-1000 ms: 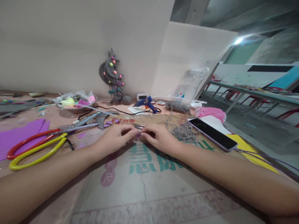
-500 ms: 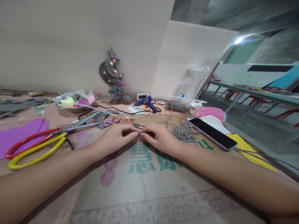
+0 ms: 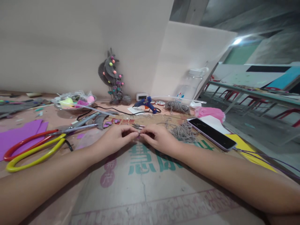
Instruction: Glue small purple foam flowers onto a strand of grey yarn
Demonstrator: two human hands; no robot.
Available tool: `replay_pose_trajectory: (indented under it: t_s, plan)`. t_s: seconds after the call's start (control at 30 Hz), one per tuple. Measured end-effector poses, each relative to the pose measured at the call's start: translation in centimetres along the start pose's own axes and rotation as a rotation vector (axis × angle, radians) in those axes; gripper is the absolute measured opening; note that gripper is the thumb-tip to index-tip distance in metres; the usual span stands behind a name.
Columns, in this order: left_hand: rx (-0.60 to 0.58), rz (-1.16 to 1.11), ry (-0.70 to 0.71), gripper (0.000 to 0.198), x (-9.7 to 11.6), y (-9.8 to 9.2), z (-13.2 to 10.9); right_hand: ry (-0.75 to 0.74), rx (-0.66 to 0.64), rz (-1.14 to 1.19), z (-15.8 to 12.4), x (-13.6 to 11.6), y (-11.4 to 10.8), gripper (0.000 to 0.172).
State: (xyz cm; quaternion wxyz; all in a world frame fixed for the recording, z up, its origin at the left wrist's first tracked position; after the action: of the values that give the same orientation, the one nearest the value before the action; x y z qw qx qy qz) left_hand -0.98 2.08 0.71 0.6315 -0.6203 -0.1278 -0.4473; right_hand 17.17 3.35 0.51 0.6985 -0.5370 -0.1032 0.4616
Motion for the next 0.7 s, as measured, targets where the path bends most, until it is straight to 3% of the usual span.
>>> replay_pose_trajectory:
  t_s: [0.7]
  plan:
    - [-0.003,-0.007,0.003,0.023,0.2,-0.05,0.06,0.028,0.077,0.04,0.13,0.01,-0.31,0.02]
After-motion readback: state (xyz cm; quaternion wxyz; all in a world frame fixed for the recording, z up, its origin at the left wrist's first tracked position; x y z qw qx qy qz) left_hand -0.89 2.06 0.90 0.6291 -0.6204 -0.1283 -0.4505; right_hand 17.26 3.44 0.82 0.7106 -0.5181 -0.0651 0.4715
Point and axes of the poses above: each hand's wrist, its own z-axis towards the middle knuckle, its own y-axis out of the palm, x = y × z, the point moved 2 cm from there along z, towards the middle knuckle, and after that the axes turned 3 degrees about -y, right-handed, at the moved point
